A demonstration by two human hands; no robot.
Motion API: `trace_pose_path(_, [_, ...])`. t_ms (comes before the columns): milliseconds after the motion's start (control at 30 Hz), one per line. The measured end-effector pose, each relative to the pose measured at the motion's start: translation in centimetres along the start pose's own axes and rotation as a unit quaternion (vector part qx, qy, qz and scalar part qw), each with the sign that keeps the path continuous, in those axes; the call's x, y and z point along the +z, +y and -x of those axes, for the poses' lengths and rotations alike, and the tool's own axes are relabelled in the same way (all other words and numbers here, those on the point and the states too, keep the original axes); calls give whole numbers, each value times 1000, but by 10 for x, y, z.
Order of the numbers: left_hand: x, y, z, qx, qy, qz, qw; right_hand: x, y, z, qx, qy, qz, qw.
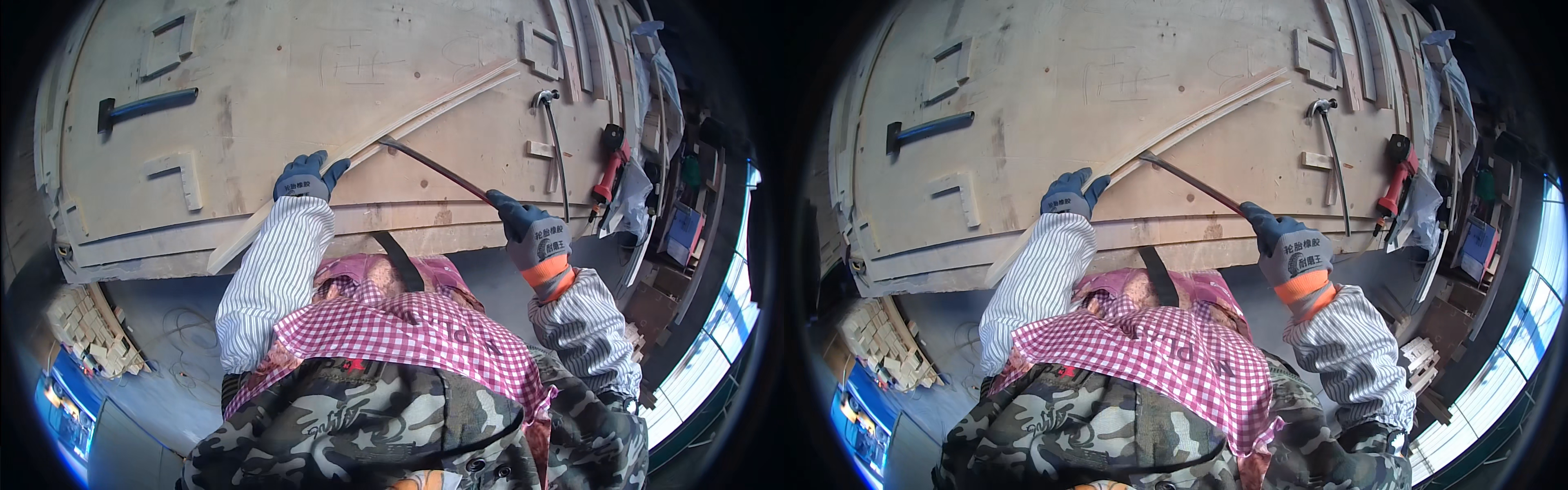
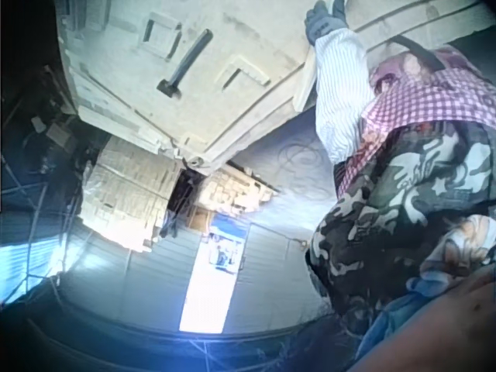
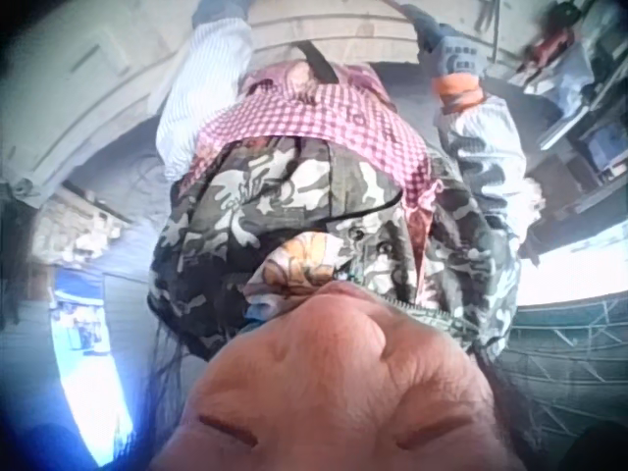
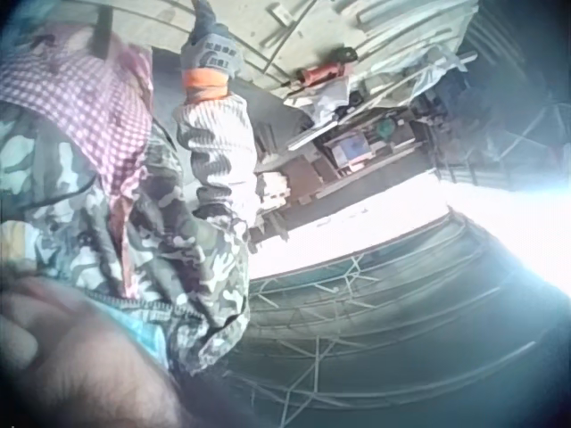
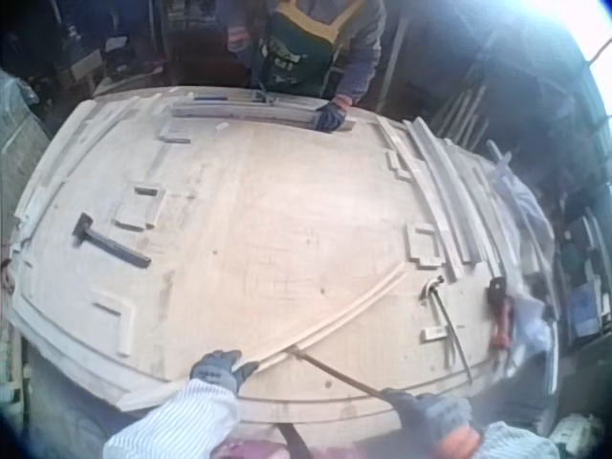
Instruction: The person assembles thin wooden strips on a large curved wooden panel. They position each strip, then use a hammer to tap it into place, repeating the process for multiple strips. A coworker is visible in the background handling other pieces.
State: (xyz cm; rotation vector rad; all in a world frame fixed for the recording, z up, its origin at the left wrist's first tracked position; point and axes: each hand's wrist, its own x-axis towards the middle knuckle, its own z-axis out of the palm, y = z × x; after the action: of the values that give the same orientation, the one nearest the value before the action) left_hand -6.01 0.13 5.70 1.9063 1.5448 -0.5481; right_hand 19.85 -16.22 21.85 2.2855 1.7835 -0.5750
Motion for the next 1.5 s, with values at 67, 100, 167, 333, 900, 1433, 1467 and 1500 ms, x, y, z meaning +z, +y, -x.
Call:
trace_pose_path(67, [-2,0,-1,-3,16,0,1000,6,7,-9,-21,19,-43,999])
trace_pose_path(100, [-4,-1,-4,8,35,7,999,6,14,-22,-52,33,-54,997])
trace_pose_path(167, [-5,-9,0,25,55,24,998,-2,26,-37,-85,34,-71,993])
trace_pose_path(333, [-1,-80,49,-33,105,32,993,-39,30,-72,-67,-25,12,997])
trace_pose_path(900, [69,-159,77,107,-194,12,975,-86,-19,-81,-79,-9,173,982])
trace_pose_path(1433, [89,-122,182,-15,-62,571,819,-30,101,48,90,92,-598,791])
trace_pose_path(1467, [87,-119,183,9,-50,606,794,-16,102,51,96,81,-619,775])
trace_pose_path(1500, [85,-110,183,15,-31,631,775,-4,105,54,105,79,-629,766])
